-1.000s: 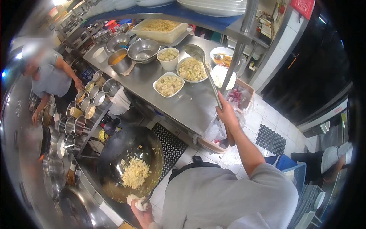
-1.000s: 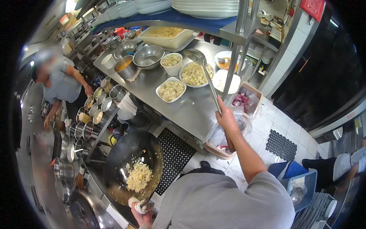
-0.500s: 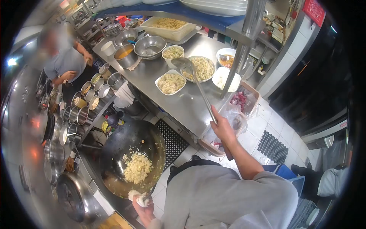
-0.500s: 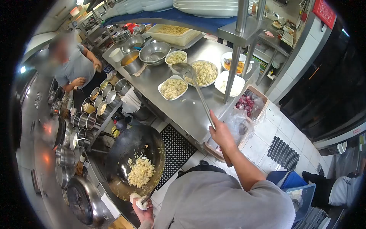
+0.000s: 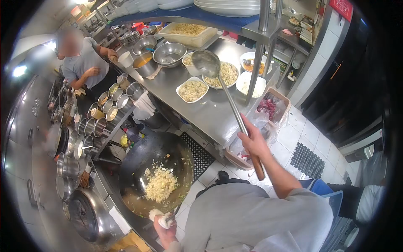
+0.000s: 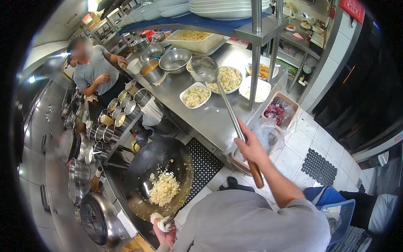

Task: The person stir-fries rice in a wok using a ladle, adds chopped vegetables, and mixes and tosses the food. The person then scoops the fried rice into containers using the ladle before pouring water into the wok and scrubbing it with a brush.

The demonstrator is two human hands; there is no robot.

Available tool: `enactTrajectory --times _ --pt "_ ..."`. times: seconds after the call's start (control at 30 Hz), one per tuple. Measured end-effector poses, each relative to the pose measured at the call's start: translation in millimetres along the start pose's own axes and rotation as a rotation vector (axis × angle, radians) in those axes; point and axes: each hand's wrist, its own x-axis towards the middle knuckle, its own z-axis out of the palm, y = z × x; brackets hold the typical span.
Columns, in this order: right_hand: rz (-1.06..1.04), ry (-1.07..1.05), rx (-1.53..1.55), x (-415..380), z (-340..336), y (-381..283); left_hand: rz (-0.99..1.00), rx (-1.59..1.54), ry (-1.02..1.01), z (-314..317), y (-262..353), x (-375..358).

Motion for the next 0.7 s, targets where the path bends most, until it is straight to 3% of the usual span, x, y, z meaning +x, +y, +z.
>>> enactTrajectory --times 0.07,0.13,0.2,0.33,0.43,0.5,0.53,0.63,0.67,0.7 --pt "0.108 -0.149 0.096 -27.9 -1.1 -24.1 0.001 -0.016 0.022 -4.5 -1.0 5.9" --pt "-0.337 -0.202 -0.100 -35.4 22.0 -18.3 0.037 -0.029 0.005 -9.7 -4.4 15.2" --pt "-0.568 -0.328 -0.354 -46.8 39.2 -23.9 0.061 -0.005 -0.072 -8.5 -8.7 13.0" --pt "-0.519 -0.731 -1.041 -45.4 70.3 -62.9 0.103 -0.096 -0.249 -30.4 -23.5 22.5" --pt "-0.676 -0.800 -1.253 -49.5 69.6 -58.1 0.037 -0.096 -0.254 -44.9 -21.1 19.8" --pt "-0.584 -0.780 -1.151 -71.2 65.7 -56.7 0.024 -0.134 -0.148 -31.5 -23.1 -3.8" --pt "-0.536 -0.769 -1.092 -86.9 66.5 -54.9 -0.021 -0.154 -0.253 -46.9 -22.4 -2.3" --pt "-0.283 -0.651 -0.476 -141.9 69.5 -64.5 -0.133 -0.340 -0.539 -67.9 -11.9 1.5" --pt "-0.286 -0.614 -0.271 -147.8 74.6 -55.5 -0.043 -0.405 -0.531 -47.4 -5.9 -8.8" --pt "-0.217 -0.568 -0.144 -147.8 80.4 -59.5 -0.085 -0.545 -0.504 -19.8 7.9 -7.6"
